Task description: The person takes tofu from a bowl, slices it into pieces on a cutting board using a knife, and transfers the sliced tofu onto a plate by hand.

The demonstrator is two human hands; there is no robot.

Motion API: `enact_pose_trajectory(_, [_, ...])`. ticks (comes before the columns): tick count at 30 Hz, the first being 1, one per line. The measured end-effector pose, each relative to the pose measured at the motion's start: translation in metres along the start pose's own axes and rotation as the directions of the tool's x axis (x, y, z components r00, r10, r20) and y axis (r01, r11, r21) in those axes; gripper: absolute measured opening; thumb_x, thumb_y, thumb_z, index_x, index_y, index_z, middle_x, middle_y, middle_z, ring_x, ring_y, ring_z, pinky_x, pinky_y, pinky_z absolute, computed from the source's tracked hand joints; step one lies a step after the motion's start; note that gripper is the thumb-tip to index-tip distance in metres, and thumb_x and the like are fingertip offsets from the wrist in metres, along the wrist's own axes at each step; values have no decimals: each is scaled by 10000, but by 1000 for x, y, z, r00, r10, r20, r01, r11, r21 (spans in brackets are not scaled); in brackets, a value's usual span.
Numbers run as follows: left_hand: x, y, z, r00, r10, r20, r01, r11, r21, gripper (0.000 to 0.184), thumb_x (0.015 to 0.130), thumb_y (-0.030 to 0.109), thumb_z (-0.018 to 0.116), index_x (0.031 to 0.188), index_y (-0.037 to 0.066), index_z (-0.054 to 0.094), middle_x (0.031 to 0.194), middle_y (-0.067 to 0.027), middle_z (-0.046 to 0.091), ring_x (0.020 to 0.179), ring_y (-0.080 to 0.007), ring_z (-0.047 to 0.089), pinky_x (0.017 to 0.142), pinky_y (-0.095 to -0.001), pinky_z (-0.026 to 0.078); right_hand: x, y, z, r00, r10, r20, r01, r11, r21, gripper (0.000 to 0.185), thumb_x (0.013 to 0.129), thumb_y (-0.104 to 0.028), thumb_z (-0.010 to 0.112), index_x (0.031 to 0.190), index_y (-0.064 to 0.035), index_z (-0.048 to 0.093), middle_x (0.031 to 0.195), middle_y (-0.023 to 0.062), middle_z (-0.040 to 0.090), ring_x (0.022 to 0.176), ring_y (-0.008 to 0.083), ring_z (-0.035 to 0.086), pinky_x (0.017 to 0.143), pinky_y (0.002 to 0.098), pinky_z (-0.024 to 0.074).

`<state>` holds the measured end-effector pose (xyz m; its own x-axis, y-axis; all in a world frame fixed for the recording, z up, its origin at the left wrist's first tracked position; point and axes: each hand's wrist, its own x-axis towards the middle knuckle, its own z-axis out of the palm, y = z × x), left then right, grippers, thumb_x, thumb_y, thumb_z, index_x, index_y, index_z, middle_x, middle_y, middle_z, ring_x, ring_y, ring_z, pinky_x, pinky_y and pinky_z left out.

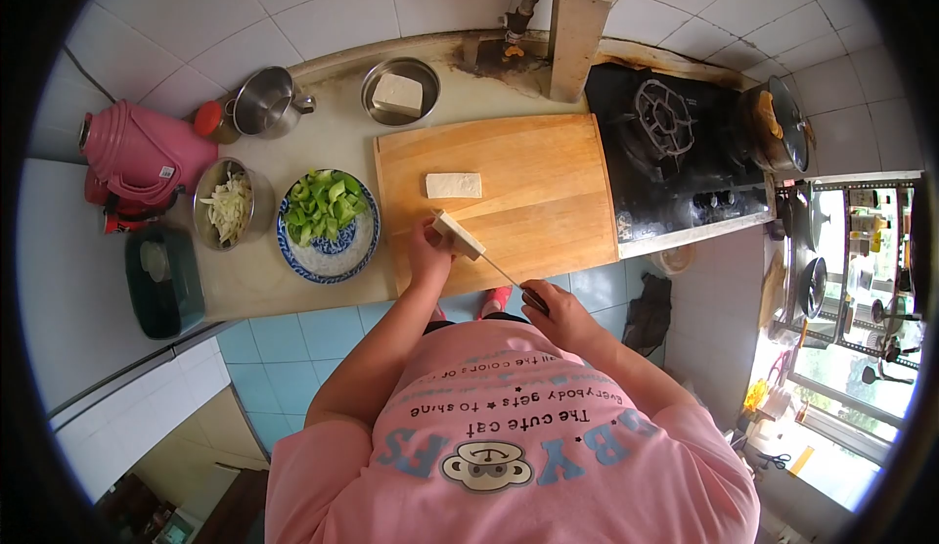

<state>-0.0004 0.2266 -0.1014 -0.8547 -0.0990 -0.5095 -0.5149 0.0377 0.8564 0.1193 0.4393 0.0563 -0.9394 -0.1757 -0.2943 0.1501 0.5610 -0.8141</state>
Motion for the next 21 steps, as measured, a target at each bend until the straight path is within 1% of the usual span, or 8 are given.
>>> enact_pose_trajectory(5, [-1,4,0,1000,-7,-4,7,1000,-8,375,921,38,699,1246,33,511,1006,-96,677,797,-175,685,529,-290,546,-1,11,7,1000,2,-4,-2,1000,-14,370,944,-160,672,1269,-43,540,1085,202,684,977,399,674,821,440,553])
enact_pose_trajectory(8, [-1,4,1,1000,-29,-11,29,999,-34,373,922,49,703,1240,31,510,1011,-93,675,792,-170,682,524,-291,542,0,14,10,1000,15,-4,-15,999,-36,379,946,-173,665,1279,-53,532,1104,205,677,989,408,668,830,450,549])
enact_pose_trajectory(12, [2,-3,1,1000,-14,-1,14,998,-64,365,926,55,701,1237,34,512,1022,-91,671,789,-170,680,525,-293,543,2,15,10,1000,25,13,-24,998,-62,367,947,-173,641,1276,-63,523,1114,214,667,989,425,656,830,462,542])
enact_pose_trajectory(15, [1,1,1,999,-33,-9,33,998,-51,355,930,60,698,1232,35,512,1038,-91,670,810,-174,684,543,-295,556,4,18,12,999,29,20,-29,999,-33,354,947,-169,624,1268,-63,516,1106,224,662,998,437,644,835,471,533])
enact_pose_trajectory(17, [-1,3,1,1000,-26,-13,25,999,-28,370,930,58,697,1246,33,507,1048,-97,672,845,-187,690,581,-306,583,6,18,13,999,34,28,-33,999,-22,349,949,-170,620,1264,-60,515,1106,229,659,1006,441,638,839,476,528])
enact_pose_trajectory(21, [5,-10,2,1000,1,-19,-2,999,-46,384,924,55,702,1256,30,510,1057,-101,675,877,-199,696,616,-322,603,13,24,15,998,41,38,-41,999,-17,344,952,-177,617,1252,-48,510,1102,238,655,1030,453,624,850,486,516])
